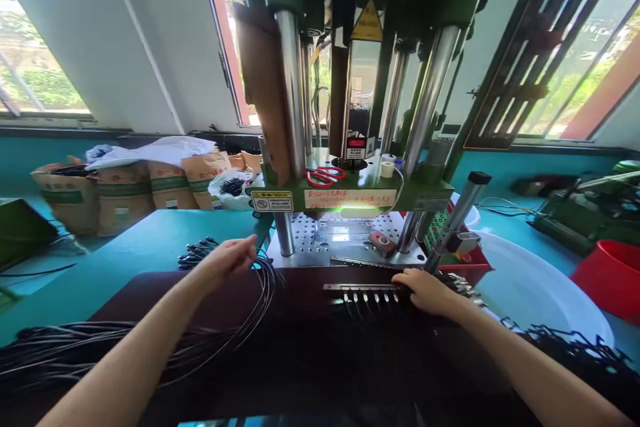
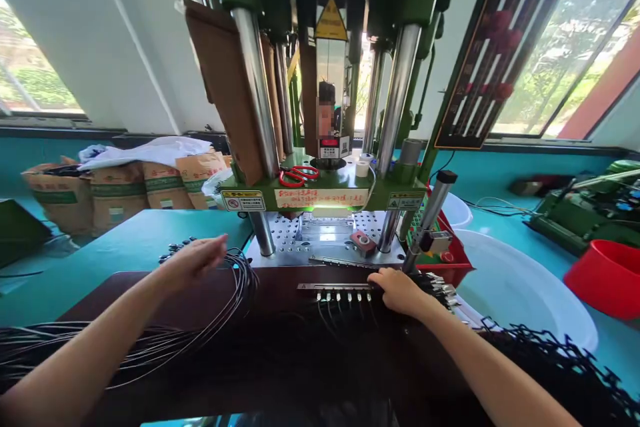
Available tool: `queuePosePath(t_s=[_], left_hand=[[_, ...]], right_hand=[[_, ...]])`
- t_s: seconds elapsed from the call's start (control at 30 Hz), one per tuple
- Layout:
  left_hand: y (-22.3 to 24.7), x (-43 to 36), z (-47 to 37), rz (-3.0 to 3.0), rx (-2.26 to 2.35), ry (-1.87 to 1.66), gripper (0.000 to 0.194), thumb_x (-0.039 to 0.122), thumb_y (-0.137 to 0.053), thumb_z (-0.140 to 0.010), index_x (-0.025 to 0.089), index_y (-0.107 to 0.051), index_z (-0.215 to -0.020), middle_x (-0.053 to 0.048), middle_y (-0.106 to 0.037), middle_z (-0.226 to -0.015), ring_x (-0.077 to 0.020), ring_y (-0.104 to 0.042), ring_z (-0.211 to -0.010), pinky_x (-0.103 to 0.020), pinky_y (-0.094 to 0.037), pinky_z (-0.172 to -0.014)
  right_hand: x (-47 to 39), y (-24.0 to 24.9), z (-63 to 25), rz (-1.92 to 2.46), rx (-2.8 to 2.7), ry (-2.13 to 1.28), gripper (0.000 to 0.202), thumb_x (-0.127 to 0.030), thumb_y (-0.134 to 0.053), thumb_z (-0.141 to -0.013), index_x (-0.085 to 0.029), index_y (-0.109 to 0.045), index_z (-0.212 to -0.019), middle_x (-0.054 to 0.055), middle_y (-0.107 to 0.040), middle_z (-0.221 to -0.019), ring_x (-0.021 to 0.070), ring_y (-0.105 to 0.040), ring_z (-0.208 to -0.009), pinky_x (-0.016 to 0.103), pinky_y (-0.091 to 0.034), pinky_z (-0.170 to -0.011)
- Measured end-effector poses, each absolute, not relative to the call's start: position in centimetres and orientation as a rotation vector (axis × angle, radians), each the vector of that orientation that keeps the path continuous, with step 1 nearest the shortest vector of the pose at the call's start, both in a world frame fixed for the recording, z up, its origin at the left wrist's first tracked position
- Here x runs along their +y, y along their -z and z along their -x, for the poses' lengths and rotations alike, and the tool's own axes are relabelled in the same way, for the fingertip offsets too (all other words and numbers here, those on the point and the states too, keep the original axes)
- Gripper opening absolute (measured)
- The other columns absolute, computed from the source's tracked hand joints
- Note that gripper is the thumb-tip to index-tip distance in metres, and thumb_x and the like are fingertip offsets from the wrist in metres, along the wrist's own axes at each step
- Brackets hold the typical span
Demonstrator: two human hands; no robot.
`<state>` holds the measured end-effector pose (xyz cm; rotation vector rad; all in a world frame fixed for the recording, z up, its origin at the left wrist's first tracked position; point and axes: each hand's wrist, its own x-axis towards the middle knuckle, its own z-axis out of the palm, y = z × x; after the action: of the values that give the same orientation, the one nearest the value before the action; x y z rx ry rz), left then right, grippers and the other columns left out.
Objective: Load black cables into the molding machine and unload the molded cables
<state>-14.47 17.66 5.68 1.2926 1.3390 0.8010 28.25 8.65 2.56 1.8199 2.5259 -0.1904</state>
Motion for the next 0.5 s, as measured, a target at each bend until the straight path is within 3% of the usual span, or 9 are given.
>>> queuePosePath(t_s=[0.1, 0.17, 0.3, 0.4, 0.5], left_hand=[[-6.2, 11.3, 6.6, -1.388, 1.009, -0.436, 0.04, 0.055, -0.053, -0.07, 0.015, -0.055, -0.072, 0.0, -0.058, -0.053, -0.0098, -0.049, -0.042, -0.018, -0.032, -0.037], [-4.8, 7.3, 1.7, -1.322, 0.821, -0.324, 0.033, 0.046, -0.061, -0.068, 0.014, -0.056, -0.077, -0.003, -0.062, -0.068, -0.0122, -0.056, -0.056, -0.022, -0.043, -0.047], [-0.6, 3.3, -5.4, -0.841, 0.792, -0.613, 0.029, 0.038, -0.065, -0.067, 0.015, -0.049, -0.07, -0.004, -0.06, -0.074, -0.0114, -0.06, -0.066, -0.025, -0.047, -0.067], [0.5, 3.6, -8.4, -0.503, 0.747, -0.845, 0.028, 0.03, -0.064, -0.07, 0.018, -0.04, -0.067, -0.004, -0.06, -0.069, -0.0138, -0.062, -0.068, -0.026, -0.046, -0.071], [-0.5, 4.7, -10.1, -0.334, 0.723, -0.858, 0.026, 0.027, -0.061, -0.073, 0.019, -0.036, -0.073, -0.008, -0.062, -0.074, -0.0192, -0.064, -0.073, -0.03, -0.046, -0.071]], right_hand=[[10.0, -4.2, -27.7, -1.851, 2.465, 0.184, 0.041, -0.003, -0.046, -0.055, -0.018, -0.066, -0.088, 0.009, -0.064, -0.089, 0.0227, -0.057, -0.085, 0.028, -0.039, -0.069], [10.9, -5.3, -27.2, -1.919, 2.417, 0.148, 0.033, -0.004, -0.047, -0.056, -0.017, -0.066, -0.079, 0.01, -0.065, -0.084, 0.0244, -0.058, -0.082, 0.029, -0.037, -0.065], [12.5, -6.8, -26.8, -2.068, 2.409, 0.081, 0.028, -0.007, -0.046, -0.06, -0.018, -0.065, -0.077, 0.008, -0.067, -0.082, 0.0233, -0.059, -0.081, 0.028, -0.034, -0.064], [13.4, -7.3, -26.9, -2.165, 2.446, 0.071, 0.028, -0.009, -0.046, -0.061, -0.019, -0.065, -0.079, 0.006, -0.067, -0.08, 0.0213, -0.059, -0.08, 0.026, -0.033, -0.063], [14.6, -7.4, -27.1, -2.26, 2.485, 0.108, 0.032, -0.006, -0.045, -0.062, -0.019, -0.066, -0.082, 0.003, -0.067, -0.077, 0.0181, -0.058, -0.079, 0.024, -0.033, -0.061]])
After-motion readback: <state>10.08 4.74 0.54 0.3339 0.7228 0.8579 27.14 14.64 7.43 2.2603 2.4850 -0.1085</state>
